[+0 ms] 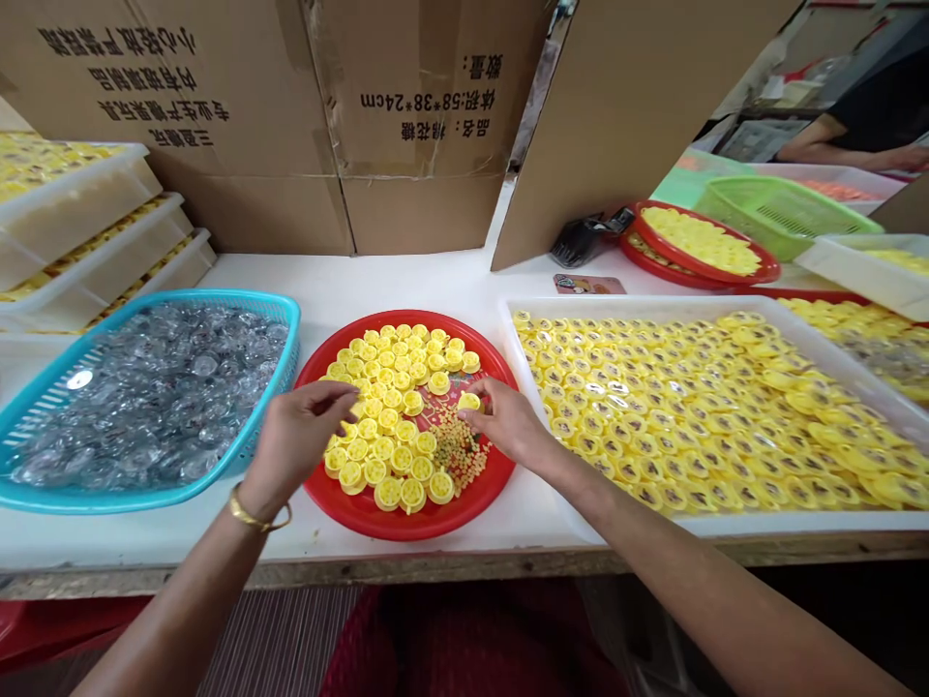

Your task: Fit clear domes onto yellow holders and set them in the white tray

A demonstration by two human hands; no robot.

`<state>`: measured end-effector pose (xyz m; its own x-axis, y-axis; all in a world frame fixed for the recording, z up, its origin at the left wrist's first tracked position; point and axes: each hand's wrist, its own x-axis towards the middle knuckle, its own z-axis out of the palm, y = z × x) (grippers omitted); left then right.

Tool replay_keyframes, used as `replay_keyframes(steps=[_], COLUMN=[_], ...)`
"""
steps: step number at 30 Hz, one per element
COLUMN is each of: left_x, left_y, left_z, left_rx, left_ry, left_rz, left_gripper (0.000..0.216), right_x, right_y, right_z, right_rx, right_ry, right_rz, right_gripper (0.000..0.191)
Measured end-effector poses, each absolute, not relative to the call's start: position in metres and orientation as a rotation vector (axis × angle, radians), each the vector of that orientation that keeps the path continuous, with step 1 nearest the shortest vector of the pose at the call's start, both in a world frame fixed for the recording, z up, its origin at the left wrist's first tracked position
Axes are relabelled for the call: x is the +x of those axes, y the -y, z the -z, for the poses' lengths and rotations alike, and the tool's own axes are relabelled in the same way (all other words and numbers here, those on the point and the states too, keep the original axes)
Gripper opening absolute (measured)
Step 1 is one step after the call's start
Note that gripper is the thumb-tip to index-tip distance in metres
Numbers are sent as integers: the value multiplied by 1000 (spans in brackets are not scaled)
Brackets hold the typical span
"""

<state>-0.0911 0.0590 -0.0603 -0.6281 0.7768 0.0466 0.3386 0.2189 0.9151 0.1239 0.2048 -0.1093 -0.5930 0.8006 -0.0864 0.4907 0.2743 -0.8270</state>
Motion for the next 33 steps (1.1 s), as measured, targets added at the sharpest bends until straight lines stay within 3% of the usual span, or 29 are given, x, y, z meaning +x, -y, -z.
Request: replay_keyframes(steps=[3, 6, 15, 25, 33], left_x=[-66, -47, -13, -6, -10], left_y=[-80, -96, -103, -96, -96], left_z=[69, 74, 93, 92, 93], left_rx=[1055, 1161, 1884, 1749, 1564], left_ry=[-1927, -1896, -1846, -1907, -1907], left_rz=[-1388, -1403, -1558, -1548, -1523], left_gripper=[17, 17, 20, 18, 18], right_x=[124, 125, 124, 124, 122], right_y=[-200, -192, -177, -174, -166], right_z=[108, 103, 102, 100, 91], right_rx=[-1067, -966, -824, -819, -770], right_ry=[1844, 1665, 1530, 1405, 1279], right_rz=[-1652, -1836, -1883, -1926, -1947], right_gripper=[26, 28, 34, 35, 24])
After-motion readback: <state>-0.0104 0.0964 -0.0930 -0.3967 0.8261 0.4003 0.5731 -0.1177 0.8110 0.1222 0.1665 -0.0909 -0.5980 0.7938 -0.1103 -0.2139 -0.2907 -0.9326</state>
